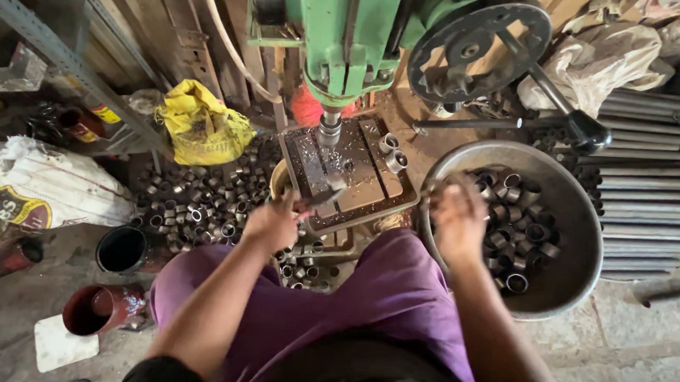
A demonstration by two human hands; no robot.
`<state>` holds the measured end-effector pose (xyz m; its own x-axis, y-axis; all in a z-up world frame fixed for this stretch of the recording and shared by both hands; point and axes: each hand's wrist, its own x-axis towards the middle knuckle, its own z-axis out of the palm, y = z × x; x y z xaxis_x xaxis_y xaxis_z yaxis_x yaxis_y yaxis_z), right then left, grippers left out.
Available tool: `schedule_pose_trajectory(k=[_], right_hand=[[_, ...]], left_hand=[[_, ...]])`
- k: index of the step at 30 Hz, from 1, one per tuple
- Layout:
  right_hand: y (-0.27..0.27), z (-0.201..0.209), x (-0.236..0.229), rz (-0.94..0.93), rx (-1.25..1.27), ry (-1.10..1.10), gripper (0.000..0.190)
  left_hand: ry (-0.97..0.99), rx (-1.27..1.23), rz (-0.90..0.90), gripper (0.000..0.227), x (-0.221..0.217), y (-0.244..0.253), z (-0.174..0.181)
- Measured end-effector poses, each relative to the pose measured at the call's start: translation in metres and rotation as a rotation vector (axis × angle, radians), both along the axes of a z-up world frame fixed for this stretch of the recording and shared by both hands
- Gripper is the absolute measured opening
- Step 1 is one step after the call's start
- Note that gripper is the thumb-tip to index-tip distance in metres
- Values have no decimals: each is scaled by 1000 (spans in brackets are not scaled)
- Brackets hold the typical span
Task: The person operates a drill press to machine small metal cylinders. They pick up a cylinder from a large metal bowl, place it under the drill bit, and use the handwheel to lower the drill for machining. After drilling, the person removes the part and places it into a pile on the floor.
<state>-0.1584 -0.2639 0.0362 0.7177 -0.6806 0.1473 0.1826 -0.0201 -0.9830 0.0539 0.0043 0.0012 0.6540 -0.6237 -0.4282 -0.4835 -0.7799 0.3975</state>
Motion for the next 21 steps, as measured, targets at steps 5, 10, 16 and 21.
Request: schedule_pose_trajectory(k=[5,10,16,21], right_hand=[[-36,90,-39,-392,-634,-599,18],[-50,191,-56,-473,-1211,-149,21],[-63,234,-8,-275,-967,602,25],[-61,169,13,-151,-672,594,12]], left_hand=[[-362,-124,-83,34,41,2,-49],[-445,-226,-62,35,53,-5,-64],[-396,-368,-19,35,54,-9,-59],[-485,-292,-55,36,54,-8,-60]])
